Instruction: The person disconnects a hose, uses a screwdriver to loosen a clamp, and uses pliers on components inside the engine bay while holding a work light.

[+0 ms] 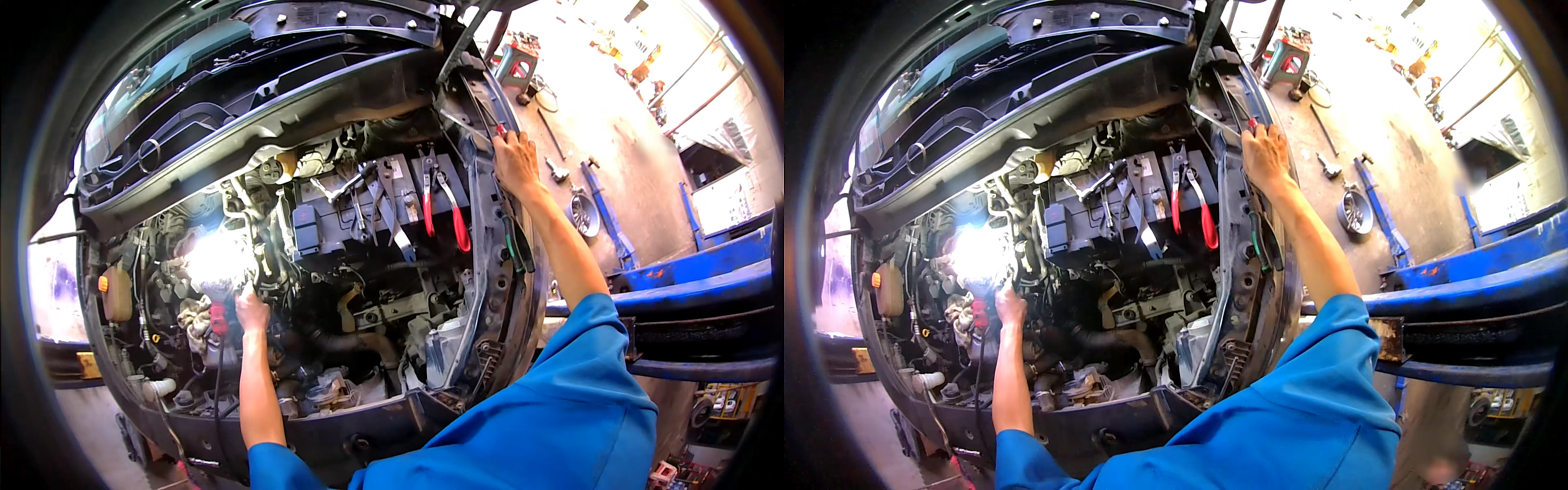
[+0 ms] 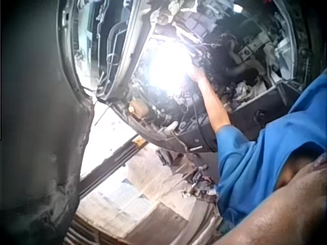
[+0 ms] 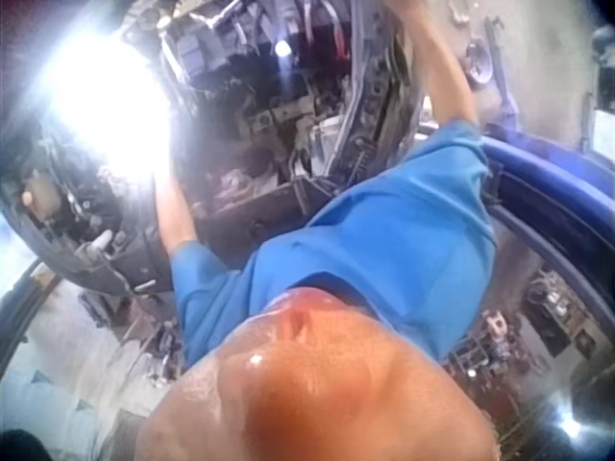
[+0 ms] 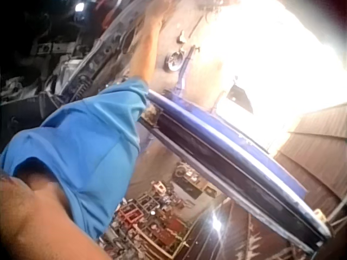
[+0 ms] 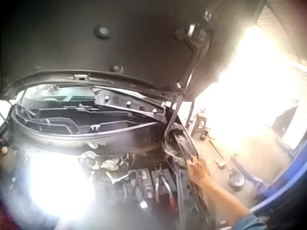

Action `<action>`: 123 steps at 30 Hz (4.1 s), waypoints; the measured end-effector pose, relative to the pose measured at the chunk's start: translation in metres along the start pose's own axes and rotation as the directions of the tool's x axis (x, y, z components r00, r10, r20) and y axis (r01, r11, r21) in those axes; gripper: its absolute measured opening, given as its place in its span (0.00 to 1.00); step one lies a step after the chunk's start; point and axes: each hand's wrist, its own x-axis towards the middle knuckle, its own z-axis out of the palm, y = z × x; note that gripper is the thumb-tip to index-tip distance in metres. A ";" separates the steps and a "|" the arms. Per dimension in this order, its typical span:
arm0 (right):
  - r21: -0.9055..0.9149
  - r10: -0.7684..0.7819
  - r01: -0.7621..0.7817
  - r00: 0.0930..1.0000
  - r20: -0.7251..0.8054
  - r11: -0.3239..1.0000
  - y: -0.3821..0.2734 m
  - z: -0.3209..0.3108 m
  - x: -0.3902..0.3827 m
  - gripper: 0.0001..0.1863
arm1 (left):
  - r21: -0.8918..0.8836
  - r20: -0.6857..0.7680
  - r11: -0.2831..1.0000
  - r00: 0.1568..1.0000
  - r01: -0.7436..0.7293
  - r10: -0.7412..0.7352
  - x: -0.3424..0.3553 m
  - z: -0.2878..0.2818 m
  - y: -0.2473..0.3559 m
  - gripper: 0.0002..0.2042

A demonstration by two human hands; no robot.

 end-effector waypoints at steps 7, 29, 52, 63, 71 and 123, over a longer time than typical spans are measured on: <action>-0.222 -0.164 0.106 0.951 -0.261 0.969 0.036 0.036 0.004 0.08 | 0.109 -0.040 0.992 0.997 -0.060 0.065 0.016 0.024 -0.014 0.13; 0.784 -0.617 -0.121 0.548 0.564 0.609 -0.383 0.026 -0.143 0.12 | -0.217 0.177 0.761 0.742 -0.612 0.647 -0.046 0.025 0.067 0.33; 0.770 -0.489 -0.160 0.689 0.535 0.618 -0.369 0.054 -0.155 0.15 | -0.325 0.249 0.898 0.942 0.298 -0.223 -0.078 -0.159 -0.046 0.20; 0.607 -0.407 -0.326 0.508 0.759 0.725 -0.283 -0.013 -0.132 0.19 | 0.065 0.481 0.985 0.870 -0.161 0.110 -0.144 -0.147 0.041 0.13; 0.704 -0.536 -0.189 0.523 0.662 0.685 -0.330 -0.005 -0.141 0.12 | 0.109 0.652 0.886 0.705 -0.451 0.279 -0.152 -0.096 0.054 0.14; 0.584 -0.072 -0.780 0.585 0.808 0.223 -0.442 0.154 -0.173 0.08 | -0.019 0.758 0.726 0.464 -0.687 0.458 0.024 0.123 0.049 0.10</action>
